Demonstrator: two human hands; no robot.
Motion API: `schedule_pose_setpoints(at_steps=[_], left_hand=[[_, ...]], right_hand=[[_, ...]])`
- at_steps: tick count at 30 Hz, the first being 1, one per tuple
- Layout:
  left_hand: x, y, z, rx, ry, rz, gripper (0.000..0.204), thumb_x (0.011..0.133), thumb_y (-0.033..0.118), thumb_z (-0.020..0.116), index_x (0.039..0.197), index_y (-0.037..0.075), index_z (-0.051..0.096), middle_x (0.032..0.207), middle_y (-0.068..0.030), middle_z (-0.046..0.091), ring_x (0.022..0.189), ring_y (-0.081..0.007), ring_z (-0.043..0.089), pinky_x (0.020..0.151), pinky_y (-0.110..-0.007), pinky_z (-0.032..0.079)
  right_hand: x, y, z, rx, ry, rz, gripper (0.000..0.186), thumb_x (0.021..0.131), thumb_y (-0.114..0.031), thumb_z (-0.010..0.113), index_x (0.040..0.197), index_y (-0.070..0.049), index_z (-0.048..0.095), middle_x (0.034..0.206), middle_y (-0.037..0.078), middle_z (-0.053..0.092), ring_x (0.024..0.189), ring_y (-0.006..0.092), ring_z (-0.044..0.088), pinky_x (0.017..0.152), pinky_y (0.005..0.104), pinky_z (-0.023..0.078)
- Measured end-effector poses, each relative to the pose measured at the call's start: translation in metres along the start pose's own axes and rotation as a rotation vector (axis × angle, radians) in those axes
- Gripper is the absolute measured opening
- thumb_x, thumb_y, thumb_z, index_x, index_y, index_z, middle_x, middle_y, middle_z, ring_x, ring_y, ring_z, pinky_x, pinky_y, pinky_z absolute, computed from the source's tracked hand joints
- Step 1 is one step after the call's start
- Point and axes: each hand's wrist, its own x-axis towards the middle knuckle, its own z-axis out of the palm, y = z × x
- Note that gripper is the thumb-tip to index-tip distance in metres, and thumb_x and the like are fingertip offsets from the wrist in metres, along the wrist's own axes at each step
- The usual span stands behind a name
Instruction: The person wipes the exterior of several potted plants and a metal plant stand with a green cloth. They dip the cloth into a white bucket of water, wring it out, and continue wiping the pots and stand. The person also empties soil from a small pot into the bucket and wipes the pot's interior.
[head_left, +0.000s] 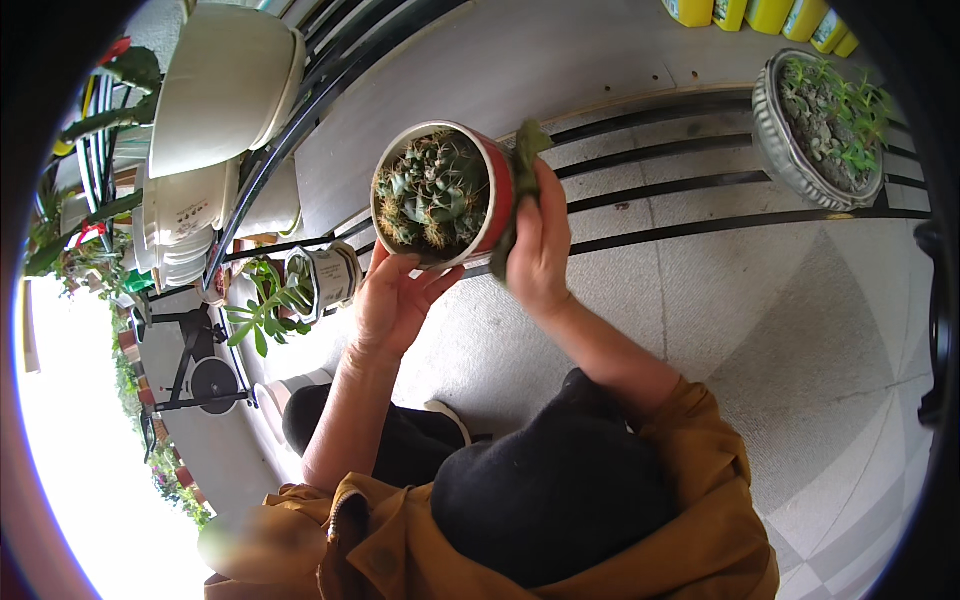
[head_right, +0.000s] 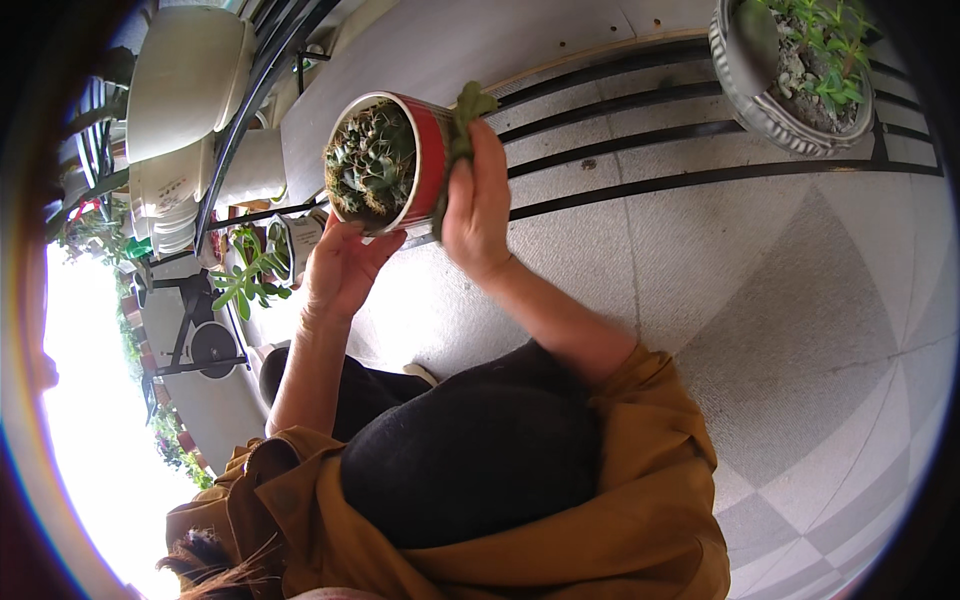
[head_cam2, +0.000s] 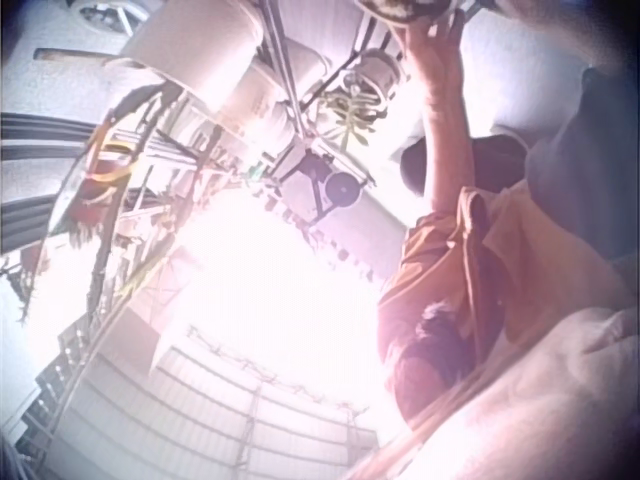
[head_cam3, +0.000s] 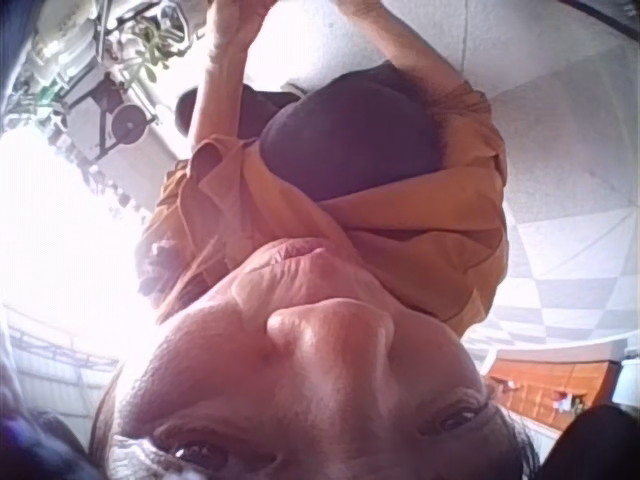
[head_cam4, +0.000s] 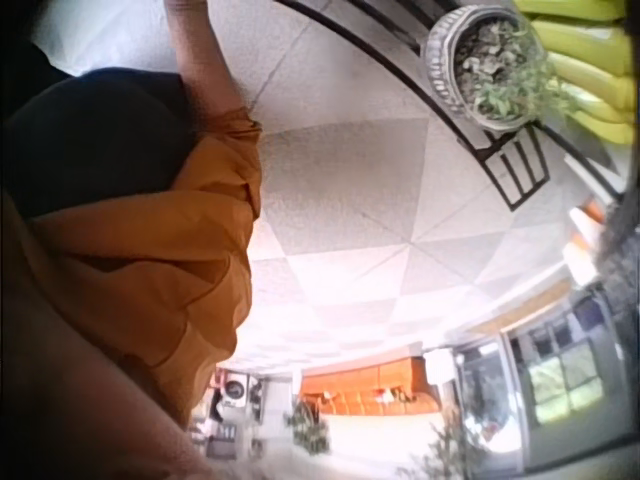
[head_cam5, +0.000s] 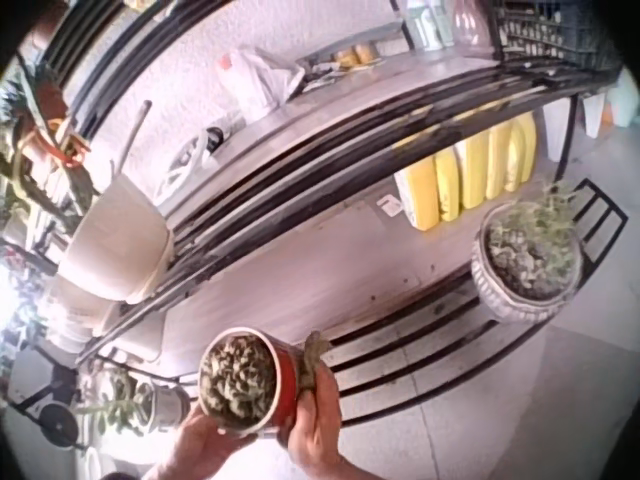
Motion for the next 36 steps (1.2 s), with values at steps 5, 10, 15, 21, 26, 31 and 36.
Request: schedule_pose_setpoints(at_steps=[5,10,15,21,26,31,36], left_hand=[[-0.002,0.001,0.008,0.003,-0.007,-0.005,0.042,0.086,0.001,0.041,0.127,0.006,0.038,0.123,-0.0143,0.050,0.108,-0.0314,0.055,0.092,-0.046,0.048],[-0.011,-0.013,0.026,-0.289,-0.057,-0.097,0.043,0.086,0.003,0.052,0.123,0.013,0.034,0.128,-0.0141,0.037,0.115,-0.0388,0.042,0.093,-0.058,0.042],[0.016,0.023,-0.007,0.229,0.175,-0.087,0.062,0.088,0.054,0.036,0.118,0.003,0.054,0.114,-0.0136,0.058,0.111,-0.0254,0.048,0.092,-0.049,0.039],[0.111,0.097,-0.026,0.590,-0.436,-0.017,0.049,0.097,0.037,0.036,0.134,0.005,0.040,0.128,-0.0137,0.049,0.108,-0.0216,0.054,0.094,-0.036,0.043],[0.134,0.122,0.004,1.053,-0.517,-0.033,0.041,0.093,0.027,0.049,0.126,0.003,0.049,0.114,-0.0131,0.059,0.098,-0.0184,0.059,0.083,-0.031,0.052],[0.127,0.119,0.012,1.182,-0.435,-0.011,0.043,0.089,0.031,0.056,0.122,0.003,0.053,0.110,-0.0101,0.061,0.094,-0.0156,0.058,0.079,-0.031,0.049],[0.103,0.107,0.004,1.061,-0.351,-0.030,0.039,0.090,0.022,0.055,0.117,-0.005,0.052,0.103,-0.0148,0.061,0.089,-0.0200,0.061,0.078,-0.032,0.053]], right_hand=[[0.011,-0.016,0.005,-0.078,-0.049,-0.266,0.039,0.095,-0.018,0.033,0.124,0.007,0.040,0.123,0.025,0.044,0.110,0.0361,0.048,0.095,0.0381,0.039],[0.073,-0.016,-0.007,-0.074,-0.182,-0.048,0.046,0.096,-0.037,0.035,0.109,0.003,0.055,0.097,0.018,0.060,0.089,0.0249,0.060,0.080,0.0329,0.048],[0.102,-0.017,-0.020,0.168,-0.382,0.157,0.045,0.096,-0.033,0.037,0.114,0.003,0.057,0.112,0.012,0.060,0.104,0.0185,0.054,0.094,0.0287,0.039],[0.065,-0.014,-0.013,0.003,-0.116,-0.062,0.044,0.098,-0.029,0.032,0.114,0.005,0.055,0.107,0.011,0.059,0.099,0.0180,0.054,0.089,0.0287,0.041],[0.045,-0.011,-0.003,0.050,-0.027,-0.178,0.038,0.099,-0.025,0.032,0.115,0.004,0.051,0.106,0.012,0.058,0.096,0.0178,0.056,0.084,0.0280,0.044],[0.057,-0.011,-0.002,0.010,-0.054,-0.130,0.040,0.099,-0.028,0.033,0.111,0.003,0.054,0.101,0.012,0.061,0.092,0.0183,0.058,0.081,0.0284,0.046],[0.090,-0.010,-0.011,-0.030,-0.209,-0.103,0.043,0.097,-0.029,0.034,0.106,0.004,0.058,0.102,0.011,0.062,0.093,0.0184,0.057,0.085,0.0297,0.042]])
